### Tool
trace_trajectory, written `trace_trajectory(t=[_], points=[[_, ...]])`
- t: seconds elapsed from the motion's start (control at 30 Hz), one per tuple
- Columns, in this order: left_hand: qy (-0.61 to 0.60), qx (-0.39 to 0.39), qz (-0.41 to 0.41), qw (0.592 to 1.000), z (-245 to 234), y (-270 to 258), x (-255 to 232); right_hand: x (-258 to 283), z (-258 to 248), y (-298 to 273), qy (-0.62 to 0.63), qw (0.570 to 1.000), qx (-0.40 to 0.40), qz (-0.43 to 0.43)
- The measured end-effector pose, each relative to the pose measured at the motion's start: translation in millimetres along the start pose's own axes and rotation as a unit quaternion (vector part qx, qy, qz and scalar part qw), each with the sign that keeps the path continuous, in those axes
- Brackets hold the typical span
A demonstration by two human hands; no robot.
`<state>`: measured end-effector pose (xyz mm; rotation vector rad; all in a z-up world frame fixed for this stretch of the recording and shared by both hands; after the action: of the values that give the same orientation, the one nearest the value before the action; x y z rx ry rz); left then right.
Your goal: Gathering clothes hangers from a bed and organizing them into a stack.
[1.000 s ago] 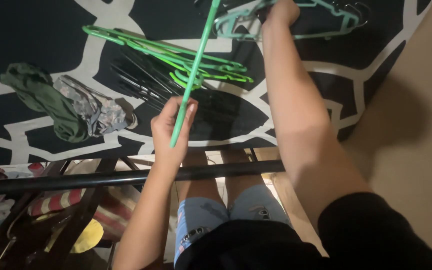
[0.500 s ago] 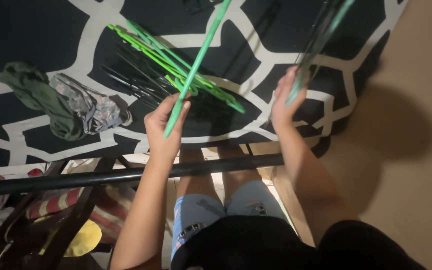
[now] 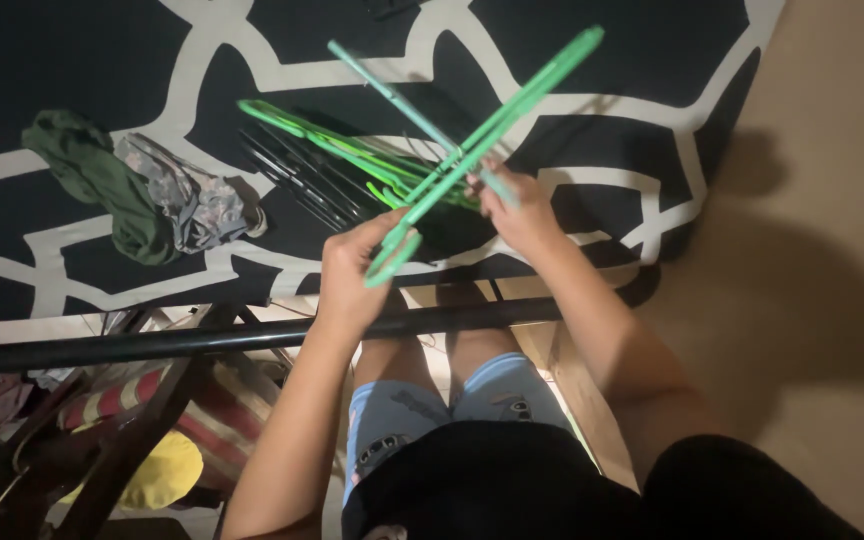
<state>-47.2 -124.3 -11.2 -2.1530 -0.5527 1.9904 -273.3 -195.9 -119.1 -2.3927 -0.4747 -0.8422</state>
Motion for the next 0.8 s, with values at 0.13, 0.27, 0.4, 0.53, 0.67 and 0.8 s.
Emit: trace_trajectory(t=[0.13, 0.27, 0.4, 0.53, 0.67, 0.8], points=[[-0.004, -0.012, -0.021, 1.000, -2, -6, 5, 13, -9, 21, -0.027, 0.998, 0.029, 0.058], [-0.006, -0.009, -0.023, 1.000, 2, -11, 13, 13, 4, 35, -0.170, 0.984, 0.052, 0.016], [-0.021, -0.026, -0.016, 0.999, -1, -13, 10, 35, 3, 46, -0.167, 0.958, 0.167, 0.164], [-0.113, -0.077, -0.083, 0.987, -13, -12, 23, 27, 10, 56, -0.080, 0.979, 0.163, 0.091], [-0.131, -0.145, -0.125, 0.973, -35, -9, 29, -22, 20, 98, 0.178, 0.978, 0.096, -0.054], [-0.176, -0.185, -0.150, 0.955, -48, 3, 35, -153, 65, 189, 0.409, 0.912, 0.020, 0.028]])
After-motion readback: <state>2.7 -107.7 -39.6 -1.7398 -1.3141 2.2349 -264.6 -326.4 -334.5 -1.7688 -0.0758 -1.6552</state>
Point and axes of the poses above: each hand's wrist, its own y-axis towards the middle knuckle, its own z-axis out of the palm, x = y × z, the point moved 6 cm from there along y, towards the middle knuckle, and after that the axes turned 8 degrees about -y, right-handed, at the moved point
